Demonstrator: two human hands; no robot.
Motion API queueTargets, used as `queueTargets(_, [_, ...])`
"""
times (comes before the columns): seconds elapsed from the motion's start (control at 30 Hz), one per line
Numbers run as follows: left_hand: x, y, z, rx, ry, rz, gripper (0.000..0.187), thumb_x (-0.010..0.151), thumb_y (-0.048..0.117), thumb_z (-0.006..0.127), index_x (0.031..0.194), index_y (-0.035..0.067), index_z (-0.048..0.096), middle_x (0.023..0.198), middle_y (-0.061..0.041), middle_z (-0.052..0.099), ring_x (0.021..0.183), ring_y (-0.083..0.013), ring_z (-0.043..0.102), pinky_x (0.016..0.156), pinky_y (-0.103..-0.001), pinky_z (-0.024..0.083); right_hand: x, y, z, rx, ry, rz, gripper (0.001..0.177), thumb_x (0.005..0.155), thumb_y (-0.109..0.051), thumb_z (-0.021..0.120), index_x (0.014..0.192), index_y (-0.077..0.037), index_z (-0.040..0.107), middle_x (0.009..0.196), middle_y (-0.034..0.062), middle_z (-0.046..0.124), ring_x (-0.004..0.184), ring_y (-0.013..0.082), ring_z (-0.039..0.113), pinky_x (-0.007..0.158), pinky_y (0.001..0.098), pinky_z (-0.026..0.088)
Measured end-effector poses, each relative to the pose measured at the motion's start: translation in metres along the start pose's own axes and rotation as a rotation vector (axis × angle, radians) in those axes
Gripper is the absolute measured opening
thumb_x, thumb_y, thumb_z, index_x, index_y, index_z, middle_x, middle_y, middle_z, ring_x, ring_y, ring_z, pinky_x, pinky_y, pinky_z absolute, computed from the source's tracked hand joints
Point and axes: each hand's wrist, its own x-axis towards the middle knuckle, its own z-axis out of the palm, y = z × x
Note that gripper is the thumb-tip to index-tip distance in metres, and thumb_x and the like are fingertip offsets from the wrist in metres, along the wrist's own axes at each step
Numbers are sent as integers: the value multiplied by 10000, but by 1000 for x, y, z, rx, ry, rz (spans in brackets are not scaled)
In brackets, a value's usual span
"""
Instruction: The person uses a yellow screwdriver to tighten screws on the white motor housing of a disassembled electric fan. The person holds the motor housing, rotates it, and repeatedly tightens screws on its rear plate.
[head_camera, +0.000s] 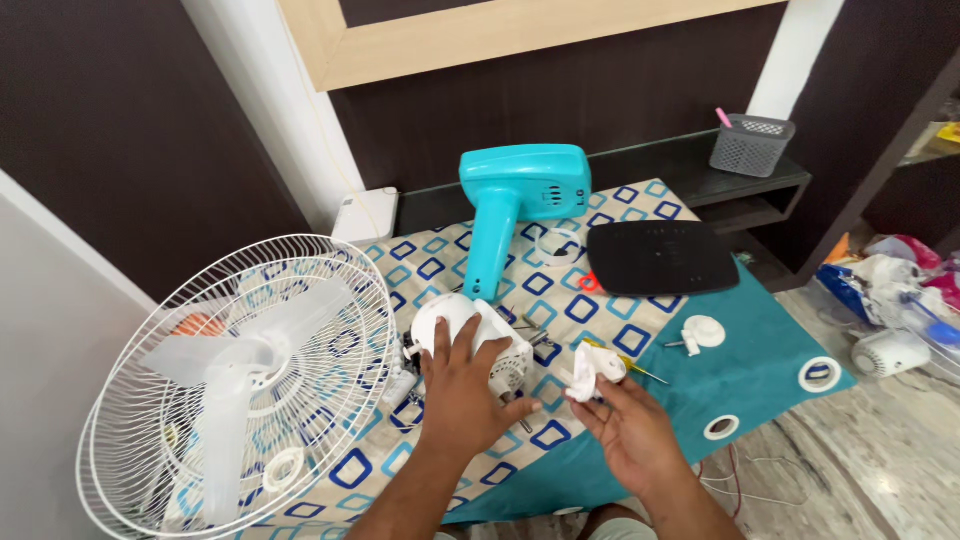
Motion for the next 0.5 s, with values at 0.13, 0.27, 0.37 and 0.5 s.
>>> queueTargets(0.13, [-14, -13, 4, -89, 202, 117, 753, 594, 378, 957, 1258, 164, 671, 1547, -174, 393, 1471, -522, 163, 1088, -752, 182, 9, -4, 17, -12, 1, -19, 327, 1000, -164, 532, 1298, -32, 562, 1168, 147, 709, 1036, 290, 719, 884, 396, 565])
queueTargets(0.27, [-21, -27, 16, -143, 377, 183, 637, 618, 249, 918, 1205, 137, 695, 1528, -187, 426, 1474, -528, 207, 1125, -696, 208, 19, -10, 33, -22, 81, -38, 425, 1025, -197, 534, 1408, -24, 464, 1184, 156, 692, 1058, 294, 712, 887, 392, 568])
queueTargets(0.37, [-23, -32, 20, -199, 387, 175, 619, 622, 213, 891, 1202, 135, 691, 1524, -181, 435, 1477, -529, 216, 1141, -641, 259, 28, -12, 49, -71, 121, -77, 553, 982, -169, 547, 1497, -139, 350, 1172, 134, 689, 1011, 299, 708, 856, 394, 570])
queueTargets(0.5, [-22, -33, 19, -178, 398, 187, 606, 613, 194, 897, 1183, 134, 700, 1503, -179, 446, 1466, -527, 226, 1132, -642, 255, 37, -7, 64, -227, 107, -197, 617, 962, -147, 604, 1530, -129, 363, 1132, 133, 686, 930, 238, 695, 802, 388, 575])
